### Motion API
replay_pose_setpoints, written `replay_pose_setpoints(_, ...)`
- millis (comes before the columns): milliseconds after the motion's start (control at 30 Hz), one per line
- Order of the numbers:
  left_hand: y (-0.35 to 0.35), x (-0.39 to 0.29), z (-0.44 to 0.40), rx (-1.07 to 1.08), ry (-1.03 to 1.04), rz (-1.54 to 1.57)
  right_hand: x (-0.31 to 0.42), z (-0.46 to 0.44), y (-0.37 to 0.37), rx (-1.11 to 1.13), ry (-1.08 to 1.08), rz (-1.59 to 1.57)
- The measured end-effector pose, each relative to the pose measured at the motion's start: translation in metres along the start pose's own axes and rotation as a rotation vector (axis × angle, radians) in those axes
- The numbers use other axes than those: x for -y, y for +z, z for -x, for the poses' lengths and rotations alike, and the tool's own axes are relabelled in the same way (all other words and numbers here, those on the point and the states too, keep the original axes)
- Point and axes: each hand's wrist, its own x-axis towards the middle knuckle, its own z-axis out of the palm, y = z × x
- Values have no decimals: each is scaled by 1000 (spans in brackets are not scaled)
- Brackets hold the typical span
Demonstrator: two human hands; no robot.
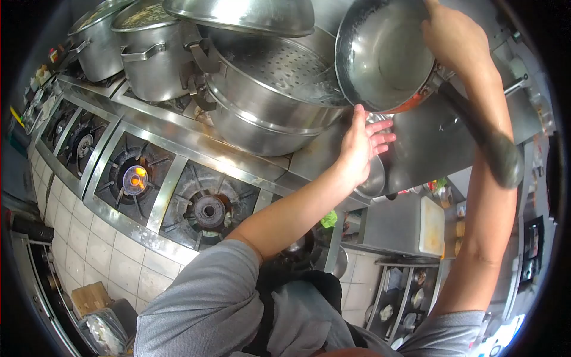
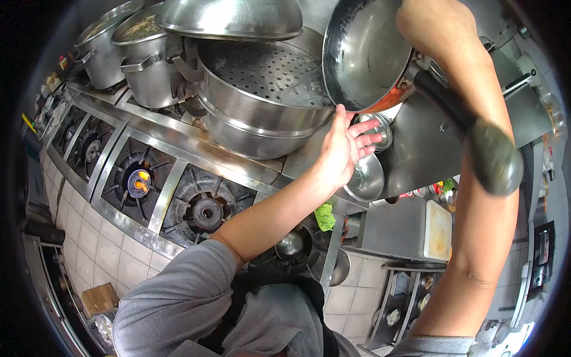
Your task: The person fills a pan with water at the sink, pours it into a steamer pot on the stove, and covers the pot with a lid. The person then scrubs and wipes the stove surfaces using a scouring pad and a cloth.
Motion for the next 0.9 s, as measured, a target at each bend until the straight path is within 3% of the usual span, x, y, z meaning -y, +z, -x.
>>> replay_pose_setpoints(33, -1, 0, 0, 11, 12, 3, 5, 11, -8, -109, -6, 77)
replay_pose_setpoints(100, -6, 1, -2, -7, 10, 14, -4, 18, -14, -20, 32, 75)
replay_pose_setpoints(200, -16, 7, -2, 61, 4, -52, -15, 52, 7, -133, 144, -8)
replay_pose_setpoints(233, -17, 10, 2, 52, -3, -55, -25, 66, 11, -72, 197, 32)
replay_pose_setpoints(400, -21, 22, 38, 94, -117, -166, -40, 184, 34, -308, 421, -431)
replay_pose_setpoints(433, -29, 38, 43, 67, -134, -214, -41, 212, 40, -223, 560, -530)
replay_pose_setpoints(500, -30, 60, 63, -26, -181, -254, -46, 264, 55, -245, 539, -732)
replay_pose_setpoints(533, -33, 70, 71, -21, -164, -295, -47, 294, 63, -229, 632, -956)
replay_pose_setpoints(633, -46, 96, 97, 22, -193, -412, -45, 411, 71, 97, 1146, -1197)
replay_pose_setpoints(733, -55, 126, 121, 132, -233, -541, -14, 515, 48, 489, 1010, -1723)
replay_pose_setpoints(767, -59, 135, 132, 186, -238, -591, 2, 535, 32, 608, 1082, -1724)
replay_pose_setpoints(900, -58, 173, 197, 261, -157, -875, 97, 643, 7, 507, 1486, -1517)
